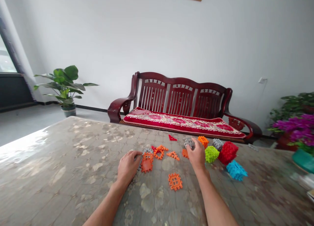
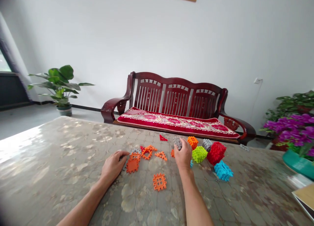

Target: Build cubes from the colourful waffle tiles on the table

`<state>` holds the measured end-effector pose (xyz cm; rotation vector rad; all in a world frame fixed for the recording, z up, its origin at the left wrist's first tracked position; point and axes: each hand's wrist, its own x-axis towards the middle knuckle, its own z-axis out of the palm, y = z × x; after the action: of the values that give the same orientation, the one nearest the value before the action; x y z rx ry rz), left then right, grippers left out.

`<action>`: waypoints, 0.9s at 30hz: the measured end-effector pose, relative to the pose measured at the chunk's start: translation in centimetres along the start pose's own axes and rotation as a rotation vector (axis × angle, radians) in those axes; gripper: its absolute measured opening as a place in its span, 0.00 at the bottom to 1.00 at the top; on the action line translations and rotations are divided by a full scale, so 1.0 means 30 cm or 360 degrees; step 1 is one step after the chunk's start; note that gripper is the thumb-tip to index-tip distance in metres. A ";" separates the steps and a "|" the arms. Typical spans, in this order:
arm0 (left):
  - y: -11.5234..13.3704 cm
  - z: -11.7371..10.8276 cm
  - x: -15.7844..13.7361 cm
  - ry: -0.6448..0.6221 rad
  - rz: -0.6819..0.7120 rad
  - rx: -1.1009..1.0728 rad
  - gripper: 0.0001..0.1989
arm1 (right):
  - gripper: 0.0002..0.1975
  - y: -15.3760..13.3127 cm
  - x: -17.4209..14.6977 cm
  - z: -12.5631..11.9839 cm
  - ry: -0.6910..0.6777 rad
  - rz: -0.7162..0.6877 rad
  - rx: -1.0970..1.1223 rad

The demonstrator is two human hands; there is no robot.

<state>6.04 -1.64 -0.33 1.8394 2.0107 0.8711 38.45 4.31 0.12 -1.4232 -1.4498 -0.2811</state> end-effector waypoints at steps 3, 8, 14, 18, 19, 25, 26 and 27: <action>-0.001 -0.001 0.000 0.0024 0.0002 0.0011 0.15 | 0.21 0.075 0.027 -0.014 0.0009 0.0101 -0.0090; -0.004 0.003 -0.001 0.0022 0.0029 0.0005 0.15 | 0.23 0.120 0.047 -0.009 -0.0034 0.0144 -0.0145; -0.022 0.000 0.018 -0.0043 0.0083 0.0048 0.16 | 0.23 0.109 0.035 0.003 -0.0156 0.0148 -0.0219; -0.061 -0.025 0.042 -0.0022 0.0037 0.0230 0.18 | 0.21 0.098 0.022 -0.007 -0.0200 0.0133 -0.0277; -0.069 -0.032 0.044 0.0002 -0.0006 0.0298 0.19 | 0.21 0.091 0.021 -0.009 -0.0178 0.0100 -0.0278; -0.065 -0.048 0.030 0.0021 -0.0196 0.0641 0.23 | 0.16 -0.052 0.001 0.016 -0.0212 -0.0160 -0.0048; -0.060 -0.046 0.027 0.0018 -0.0222 0.0675 0.23 | 0.16 -0.093 -0.010 0.026 -0.0313 -0.0198 0.0014; -0.056 -0.044 0.025 0.0013 -0.0234 0.0701 0.24 | 0.16 -0.138 -0.024 0.037 -0.0438 -0.0251 0.0081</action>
<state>3.82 -1.24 -0.17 1.8601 2.4563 0.4165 34.27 3.60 1.03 -1.3470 -1.7853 -0.1487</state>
